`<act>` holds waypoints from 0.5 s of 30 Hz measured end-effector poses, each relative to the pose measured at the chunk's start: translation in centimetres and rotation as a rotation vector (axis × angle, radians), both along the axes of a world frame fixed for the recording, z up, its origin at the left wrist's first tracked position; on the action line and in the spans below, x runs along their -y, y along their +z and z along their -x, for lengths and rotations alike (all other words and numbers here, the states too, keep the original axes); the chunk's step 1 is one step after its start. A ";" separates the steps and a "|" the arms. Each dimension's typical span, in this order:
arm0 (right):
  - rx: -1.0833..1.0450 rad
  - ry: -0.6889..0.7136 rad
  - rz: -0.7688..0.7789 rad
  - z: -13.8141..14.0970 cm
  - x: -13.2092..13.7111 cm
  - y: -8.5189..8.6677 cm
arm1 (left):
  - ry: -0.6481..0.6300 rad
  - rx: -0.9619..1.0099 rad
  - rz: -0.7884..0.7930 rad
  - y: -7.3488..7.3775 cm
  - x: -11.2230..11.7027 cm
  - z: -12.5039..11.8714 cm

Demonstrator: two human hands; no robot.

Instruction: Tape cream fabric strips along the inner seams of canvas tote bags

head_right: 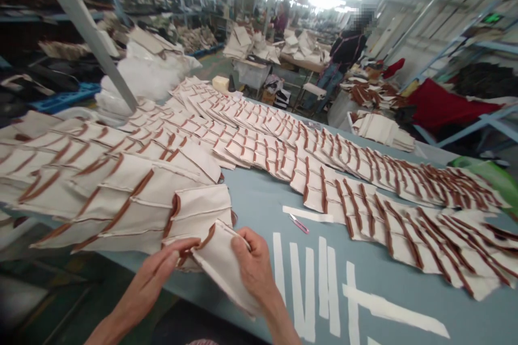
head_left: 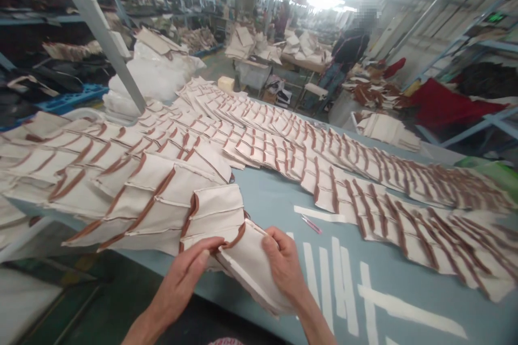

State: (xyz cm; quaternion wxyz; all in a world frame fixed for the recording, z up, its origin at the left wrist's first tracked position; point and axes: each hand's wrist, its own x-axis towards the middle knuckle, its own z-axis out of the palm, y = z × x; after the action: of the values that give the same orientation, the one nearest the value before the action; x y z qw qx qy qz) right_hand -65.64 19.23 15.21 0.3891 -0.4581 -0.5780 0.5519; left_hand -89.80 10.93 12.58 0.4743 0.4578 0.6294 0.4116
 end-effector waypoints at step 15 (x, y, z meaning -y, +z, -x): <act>0.115 -0.193 -0.131 -1.8 6.1 4.0 | 0.060 -0.023 0.156 -9.2 -5.5 6.2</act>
State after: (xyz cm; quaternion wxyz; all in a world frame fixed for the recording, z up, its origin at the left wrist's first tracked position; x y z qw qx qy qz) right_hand -63.82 13.08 19.19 0.4358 -0.5161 -0.5873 0.4459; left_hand -95.99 16.47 3.41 0.4886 0.4052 0.6784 0.3698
